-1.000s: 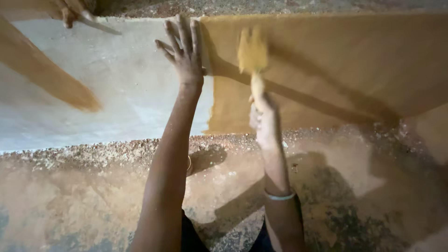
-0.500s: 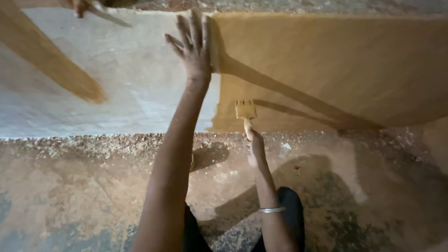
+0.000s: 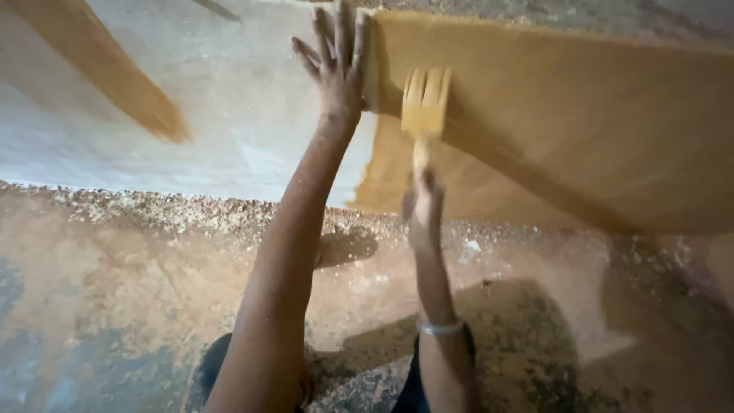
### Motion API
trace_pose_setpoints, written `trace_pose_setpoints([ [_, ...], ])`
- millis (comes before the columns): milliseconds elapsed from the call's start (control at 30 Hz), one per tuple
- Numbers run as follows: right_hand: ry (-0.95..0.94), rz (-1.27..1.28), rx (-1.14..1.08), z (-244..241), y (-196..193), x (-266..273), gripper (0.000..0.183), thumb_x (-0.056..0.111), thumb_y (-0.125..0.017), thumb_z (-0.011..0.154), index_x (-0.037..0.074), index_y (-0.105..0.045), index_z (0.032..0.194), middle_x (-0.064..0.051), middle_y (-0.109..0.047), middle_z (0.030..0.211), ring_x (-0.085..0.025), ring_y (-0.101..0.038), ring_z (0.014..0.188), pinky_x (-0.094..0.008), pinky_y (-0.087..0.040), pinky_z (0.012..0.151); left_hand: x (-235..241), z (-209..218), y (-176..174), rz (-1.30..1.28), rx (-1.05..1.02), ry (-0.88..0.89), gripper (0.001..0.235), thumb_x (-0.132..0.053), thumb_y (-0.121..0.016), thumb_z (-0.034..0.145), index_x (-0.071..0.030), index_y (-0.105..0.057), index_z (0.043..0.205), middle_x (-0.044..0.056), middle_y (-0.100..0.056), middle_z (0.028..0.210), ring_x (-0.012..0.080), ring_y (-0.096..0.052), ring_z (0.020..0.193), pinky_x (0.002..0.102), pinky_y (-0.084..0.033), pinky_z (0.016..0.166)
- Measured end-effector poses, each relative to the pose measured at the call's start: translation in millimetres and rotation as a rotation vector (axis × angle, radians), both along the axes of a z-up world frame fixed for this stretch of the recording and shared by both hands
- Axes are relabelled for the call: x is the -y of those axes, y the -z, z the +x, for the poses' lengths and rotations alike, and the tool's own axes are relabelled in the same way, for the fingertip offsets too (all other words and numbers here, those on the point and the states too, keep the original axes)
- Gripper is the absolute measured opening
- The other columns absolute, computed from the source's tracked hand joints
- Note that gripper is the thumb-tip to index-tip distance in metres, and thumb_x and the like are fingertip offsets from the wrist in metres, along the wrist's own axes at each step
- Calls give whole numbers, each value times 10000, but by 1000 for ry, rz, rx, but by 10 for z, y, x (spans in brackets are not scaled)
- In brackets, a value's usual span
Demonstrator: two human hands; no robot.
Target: The person paints a wall with a yellowish-brown paint using a brush. They repeatedly dip the brush into a small container and apply the paint in horizontal strokes along the lower section of the wall.
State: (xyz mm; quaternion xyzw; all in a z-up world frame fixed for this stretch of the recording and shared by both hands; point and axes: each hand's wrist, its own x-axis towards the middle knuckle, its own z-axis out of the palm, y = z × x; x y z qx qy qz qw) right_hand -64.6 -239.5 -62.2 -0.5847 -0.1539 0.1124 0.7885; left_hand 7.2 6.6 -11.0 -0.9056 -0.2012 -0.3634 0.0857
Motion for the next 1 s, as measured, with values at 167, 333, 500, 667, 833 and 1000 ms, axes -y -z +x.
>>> trace_pose_setpoints([
  [167, 6, -122, -405, -296, 870, 196, 360, 520, -638, 985, 174, -598, 895, 123, -399, 596, -25, -348, 437, -224, -245, 365, -3, 18, 45, -9, -47, -18, 1622, -487, -1010, 443, -174, 2, 1671, 173, -6, 1716, 493, 14, 1555, 869, -56, 1176],
  [333, -70, -114, -21, -121, 47, 231, 416, 525, -557, 1025, 140, -558, 867, 107, -385, 555, -38, -322, 397, -235, -224, 328, -74, 114, 147, -92, -206, -45, 1561, -527, -983, 474, -223, -8, 1654, 135, 0, 1716, 452, 46, 1545, 863, -30, 1167],
  [500, -147, 149, 112, -166, -1122, 262, 350, 458, -567, 1053, 119, -577, 966, 104, -395, 614, -23, -288, 418, -234, -210, 334, -95, 143, 92, 417, 38, -329, 1486, -275, -974, 552, -290, 41, 1637, 129, 81, 1680, 462, 118, 1530, 843, 3, 1164],
  [667, -86, 67, 91, -113, -929, -89, 436, 525, -497, 1039, 121, -585, 899, 101, -404, 573, -33, -306, 386, -233, -221, 303, -32, -107, -67, -20, -276, -24, 1290, -185, -871, 744, -262, -9, 1700, 138, 30, 1733, 482, 31, 1560, 858, -43, 1166],
  [833, -46, -115, -266, -374, 225, -119, 469, 598, -546, 942, 155, -591, 796, 82, -411, 507, -57, -303, 348, -251, -194, 297, -120, 29, 20, 181, -43, -77, 1250, 4, -783, 774, -277, 17, 1692, 151, 58, 1719, 477, 62, 1549, 853, -38, 1145],
  [1000, -60, -72, -390, -397, 221, -204, 429, 551, -644, 943, 138, -600, 836, 83, -447, 559, -52, -331, 391, -249, -234, 349, -201, 177, 171, 248, 108, -44, 1278, 100, -729, 734, -278, 18, 1700, 128, 78, 1728, 459, 73, 1564, 856, -38, 1155],
])
